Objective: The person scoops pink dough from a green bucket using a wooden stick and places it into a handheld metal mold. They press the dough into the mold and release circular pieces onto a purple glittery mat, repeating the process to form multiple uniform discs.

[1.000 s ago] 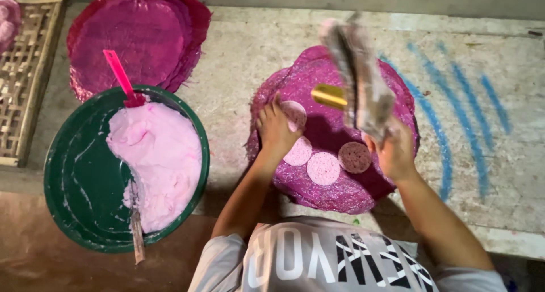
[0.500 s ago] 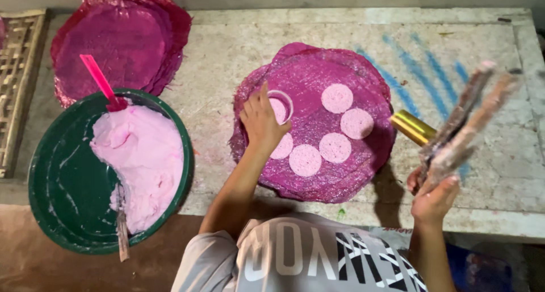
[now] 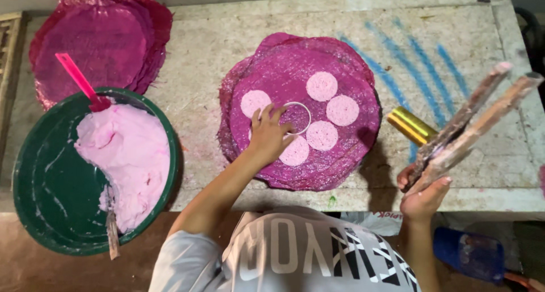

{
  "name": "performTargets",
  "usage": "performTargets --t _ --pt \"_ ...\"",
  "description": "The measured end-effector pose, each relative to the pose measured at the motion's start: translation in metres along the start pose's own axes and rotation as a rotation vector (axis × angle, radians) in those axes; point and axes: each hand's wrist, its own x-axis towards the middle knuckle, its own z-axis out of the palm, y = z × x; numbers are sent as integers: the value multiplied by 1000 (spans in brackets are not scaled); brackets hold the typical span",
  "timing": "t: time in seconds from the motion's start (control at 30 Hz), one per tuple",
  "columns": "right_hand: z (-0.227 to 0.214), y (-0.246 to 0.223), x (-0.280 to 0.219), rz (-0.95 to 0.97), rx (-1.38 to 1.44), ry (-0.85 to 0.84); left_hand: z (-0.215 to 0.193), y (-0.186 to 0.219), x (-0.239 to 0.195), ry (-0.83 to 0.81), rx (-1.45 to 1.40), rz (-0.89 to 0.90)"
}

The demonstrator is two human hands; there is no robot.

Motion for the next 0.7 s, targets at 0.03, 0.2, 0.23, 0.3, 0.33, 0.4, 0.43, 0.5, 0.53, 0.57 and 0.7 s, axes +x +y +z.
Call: performTargets --t 0.03,0.2,0.23,0.3,0.33,0.4,0.43,0.5,0.53,0.57,0.7 --pt "6 -4 0 -25 -21 -50 -9 4 -6 62 -21 10" --pt "65 -43 13 -23 -133 -412 -71 18 -57 227 -163 146" --pt "79 -56 16 -188 -294 -573 -81 20 -67 192 -134 210" --pt "111 -87 16 -489 -526 -834 -93 22 -88 67 -116 324" --pt "130 -102 11 -627 -595 -934 -97 20 -99 -80 -204 373" --pt "170 -141 7 -850 -647 -1116 -103 8 -122 -371 -408 416" --pt "193 -160 6 -931 -626 -1191 -109 -1 -134 -451 -453 423" --pt "247 -186 9 -1175 -501 -1347 -114 -21 -158 -527 -498 423" --pt "279 -193 16 -1334 -390 -1423 -114 -31 -170 -500 -490 394" --pt "304 -198 16 -1466 -274 -1497 -113 -38 -186 -476 -498 362" --pt "373 -209 1 -951 -165 -1996 -135 -58 -246 -142 -243 344"
